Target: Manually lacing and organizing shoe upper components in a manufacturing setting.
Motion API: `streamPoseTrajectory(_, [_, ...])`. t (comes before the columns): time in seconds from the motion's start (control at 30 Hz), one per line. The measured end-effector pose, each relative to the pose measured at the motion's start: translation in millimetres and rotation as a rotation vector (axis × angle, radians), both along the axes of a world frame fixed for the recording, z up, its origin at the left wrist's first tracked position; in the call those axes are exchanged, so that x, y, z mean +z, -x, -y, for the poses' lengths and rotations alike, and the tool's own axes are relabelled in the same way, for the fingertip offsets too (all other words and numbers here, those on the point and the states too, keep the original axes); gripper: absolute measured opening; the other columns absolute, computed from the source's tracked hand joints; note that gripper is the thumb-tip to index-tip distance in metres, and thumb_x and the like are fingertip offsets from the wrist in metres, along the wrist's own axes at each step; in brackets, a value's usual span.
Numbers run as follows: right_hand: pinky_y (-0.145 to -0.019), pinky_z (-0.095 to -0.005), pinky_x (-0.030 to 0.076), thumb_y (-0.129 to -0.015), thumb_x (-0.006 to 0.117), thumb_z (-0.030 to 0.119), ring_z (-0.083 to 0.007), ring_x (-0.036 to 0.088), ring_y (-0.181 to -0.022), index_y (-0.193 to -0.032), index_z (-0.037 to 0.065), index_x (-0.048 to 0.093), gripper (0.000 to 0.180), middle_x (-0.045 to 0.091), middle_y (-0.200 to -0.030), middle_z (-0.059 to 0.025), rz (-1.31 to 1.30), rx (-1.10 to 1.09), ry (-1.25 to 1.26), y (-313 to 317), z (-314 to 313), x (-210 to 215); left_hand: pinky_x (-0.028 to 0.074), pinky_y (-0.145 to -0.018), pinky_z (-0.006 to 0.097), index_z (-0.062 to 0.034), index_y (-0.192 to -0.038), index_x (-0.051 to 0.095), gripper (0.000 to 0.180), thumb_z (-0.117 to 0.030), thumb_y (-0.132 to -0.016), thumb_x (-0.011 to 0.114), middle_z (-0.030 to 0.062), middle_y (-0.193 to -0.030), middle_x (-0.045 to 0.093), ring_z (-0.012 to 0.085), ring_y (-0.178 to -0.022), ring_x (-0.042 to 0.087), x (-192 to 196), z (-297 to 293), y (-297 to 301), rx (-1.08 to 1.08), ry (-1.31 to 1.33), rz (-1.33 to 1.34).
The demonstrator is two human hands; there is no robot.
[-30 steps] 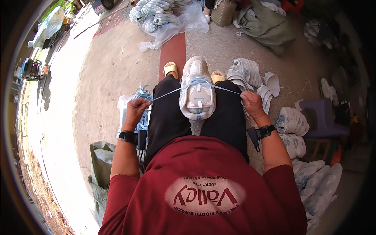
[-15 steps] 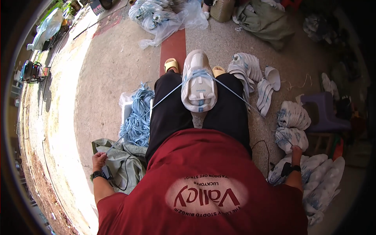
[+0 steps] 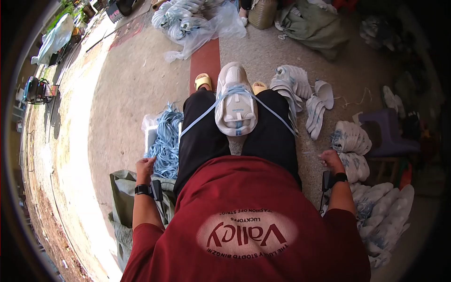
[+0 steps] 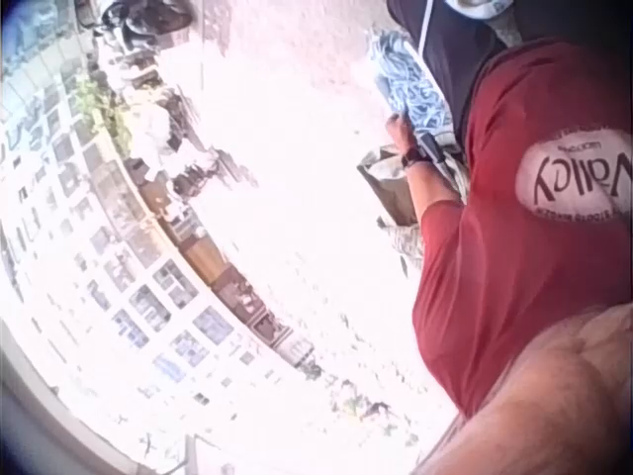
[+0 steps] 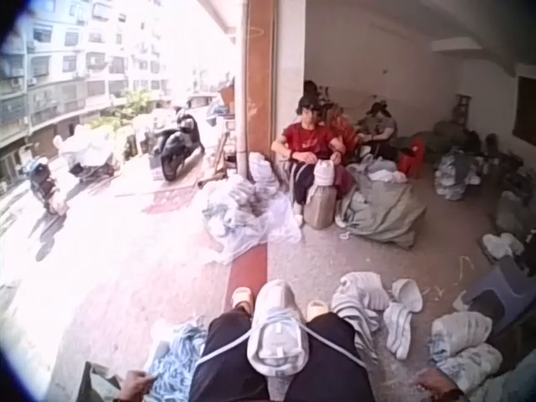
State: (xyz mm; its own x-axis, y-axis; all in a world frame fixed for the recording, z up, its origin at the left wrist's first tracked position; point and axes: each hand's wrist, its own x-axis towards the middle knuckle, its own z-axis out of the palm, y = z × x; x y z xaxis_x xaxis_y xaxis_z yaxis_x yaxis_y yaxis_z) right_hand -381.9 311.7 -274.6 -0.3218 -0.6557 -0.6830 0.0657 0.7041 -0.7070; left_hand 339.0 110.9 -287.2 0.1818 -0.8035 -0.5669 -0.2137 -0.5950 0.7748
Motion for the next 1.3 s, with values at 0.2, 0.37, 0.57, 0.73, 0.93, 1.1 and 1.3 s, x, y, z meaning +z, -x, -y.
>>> streamPoseTrajectory(0.2, [-0.057,-0.0216,0.046,-0.075,0.061,0.004,-0.0123,0.059,-0.064,-0.066,0.003,0.055,0.011,0.062,-0.071,-0.0109,0.259,0.536,0.436,-162,190,101,0.045,-0.055,0.019,-0.0056,-0.081,0.059,0.013,-0.017,-0.086,0.06,0.0017,-0.069,0.061,0.0094,-0.059,0.057,109,82,194,-0.616,0.028,-0.659])
streamPoseTrajectory(0.37, [-0.068,-0.0211,0.039,-0.074,0.062,0.002,-0.0077,0.053,-0.08,-0.061,0.004,0.053,0.016,0.058,-0.077,-0.0024,-0.027,0.35,0.665,-208,266,97,0.045,-0.068,0.018,-0.0064,-0.082,0.061,0.008,-0.014,-0.084,0.063,-0.0024,-0.078,0.059,0.0055,-0.071,0.055,128,116,257,-0.48,0.094,-0.493])
streamPoseTrajectory(0.57, [-0.058,-0.0238,0.037,-0.074,0.064,0.002,-0.0069,0.042,-0.063,-0.061,0.002,0.052,0.017,0.048,-0.063,0.0041,-0.122,0.169,0.735,-223,280,73,0.044,-0.074,0.019,-0.0049,-0.078,0.059,0.009,-0.012,-0.084,0.063,0.0001,-0.094,0.06,0.0057,-0.078,0.053,100,125,268,-0.417,0.219,-0.695])
streamPoseTrajectory(0.73, [-0.052,-0.0306,0.039,-0.068,0.064,0.004,-0.0141,0.044,-0.054,-0.062,-0.003,0.052,0.016,0.048,-0.055,-0.0092,-0.395,0.26,0.764,-221,280,72,0.045,-0.078,0.021,-0.0042,-0.076,0.057,0.009,-0.008,-0.082,0.063,0.0043,-0.106,0.058,0.008,-0.082,0.054,94,127,265,-0.33,0.171,-0.745])
streamPoseTrajectory(0.93, [-0.054,-0.0343,0.041,-0.066,0.063,0.005,-0.0236,0.049,-0.053,-0.062,-0.003,0.052,0.014,0.05,-0.057,-0.016,-0.503,0.35,0.801,-229,292,72,0.044,-0.076,0.02,-0.0041,-0.076,0.057,0.008,-0.005,-0.082,0.061,0.0062,-0.103,0.06,0.0078,-0.08,0.054,91,127,268,-0.374,0.228,-0.671])
streamPoseTrajectory(1.1, [-0.053,-0.036,0.042,-0.067,0.064,0.006,-0.0298,0.052,-0.055,-0.063,-0.003,0.053,0.015,0.052,-0.058,-0.0178,-0.52,0.221,0.829,-238,284,69,0.046,-0.078,0.023,-0.0013,-0.095,0.063,0.014,-0.009,-0.084,0.061,0.0031,-0.096,0.063,0.0086,-0.081,0.057,89,122,269,-0.382,0.304,-0.689])
streamPoseTrajectory(1.3, [-0.05,-0.0315,0.039,-0.07,0.064,0.005,-0.0199,0.045,-0.047,-0.064,-0.002,0.052,0.015,0.048,-0.051,-0.0102,-0.574,0.098,0.796,-251,279,77,0.043,-0.069,0.02,-0.0027,-0.07,0.056,0.014,-0.006,-0.082,0.061,0.0039,-0.089,0.061,0.007,-0.072,0.052,95,115,272,-0.285,0.34,-0.647])
